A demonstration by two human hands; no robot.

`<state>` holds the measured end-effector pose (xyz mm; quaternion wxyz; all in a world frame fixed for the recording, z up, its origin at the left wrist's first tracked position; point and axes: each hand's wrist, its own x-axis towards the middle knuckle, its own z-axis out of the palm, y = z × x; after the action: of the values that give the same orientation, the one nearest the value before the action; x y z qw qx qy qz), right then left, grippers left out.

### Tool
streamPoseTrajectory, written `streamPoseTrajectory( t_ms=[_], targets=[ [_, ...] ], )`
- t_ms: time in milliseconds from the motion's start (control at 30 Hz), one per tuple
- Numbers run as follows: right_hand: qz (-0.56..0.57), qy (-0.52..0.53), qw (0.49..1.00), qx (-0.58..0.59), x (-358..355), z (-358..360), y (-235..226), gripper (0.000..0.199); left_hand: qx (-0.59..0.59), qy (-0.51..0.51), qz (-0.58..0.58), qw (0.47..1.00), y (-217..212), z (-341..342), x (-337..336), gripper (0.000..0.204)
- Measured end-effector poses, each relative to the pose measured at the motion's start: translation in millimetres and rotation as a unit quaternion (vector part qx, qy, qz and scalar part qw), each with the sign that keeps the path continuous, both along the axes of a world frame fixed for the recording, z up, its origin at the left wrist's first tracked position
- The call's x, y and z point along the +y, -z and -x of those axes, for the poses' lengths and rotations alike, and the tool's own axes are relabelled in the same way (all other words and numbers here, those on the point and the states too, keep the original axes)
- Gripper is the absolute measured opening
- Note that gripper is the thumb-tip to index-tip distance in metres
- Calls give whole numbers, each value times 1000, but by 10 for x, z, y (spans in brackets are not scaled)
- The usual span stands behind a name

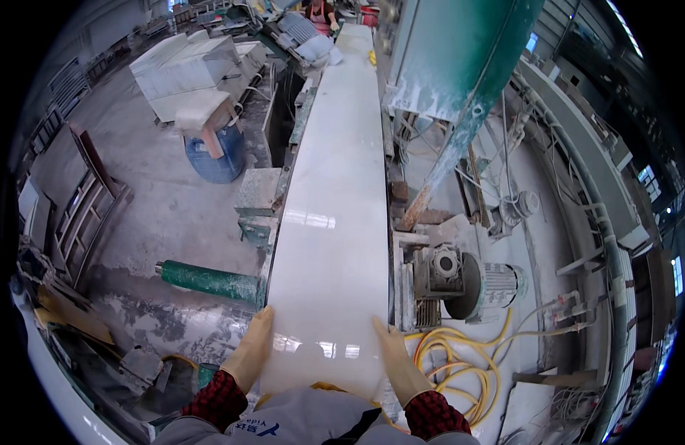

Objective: The person repeatedly picks up large white sheets from a conveyor, carries them to a nearby stack, and places them down. The person then returns to the conveyor to repeat the process with the next sheet.

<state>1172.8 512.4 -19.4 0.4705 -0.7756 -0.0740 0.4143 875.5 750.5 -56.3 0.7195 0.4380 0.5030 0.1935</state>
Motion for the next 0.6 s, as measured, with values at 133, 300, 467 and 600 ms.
streamPoseTrajectory(
  t_ms=[133,300,467,600],
  targets=[
    [-126,-79,989,-12,-531,168,-98,64,-70,34,139,987,-229,491,-286,63],
    [145,-69,982,97,-877,580,-406,67,8,71,223,972,-544,1005,-850,63],
    [137,-68,987,-43,-830,689,-449,77,9,29,192,981,-683,939,-996,56],
    [103,-42,994,7,-974,538,-46,79,-20,34,230,972,-706,910,-940,56]
  ],
)
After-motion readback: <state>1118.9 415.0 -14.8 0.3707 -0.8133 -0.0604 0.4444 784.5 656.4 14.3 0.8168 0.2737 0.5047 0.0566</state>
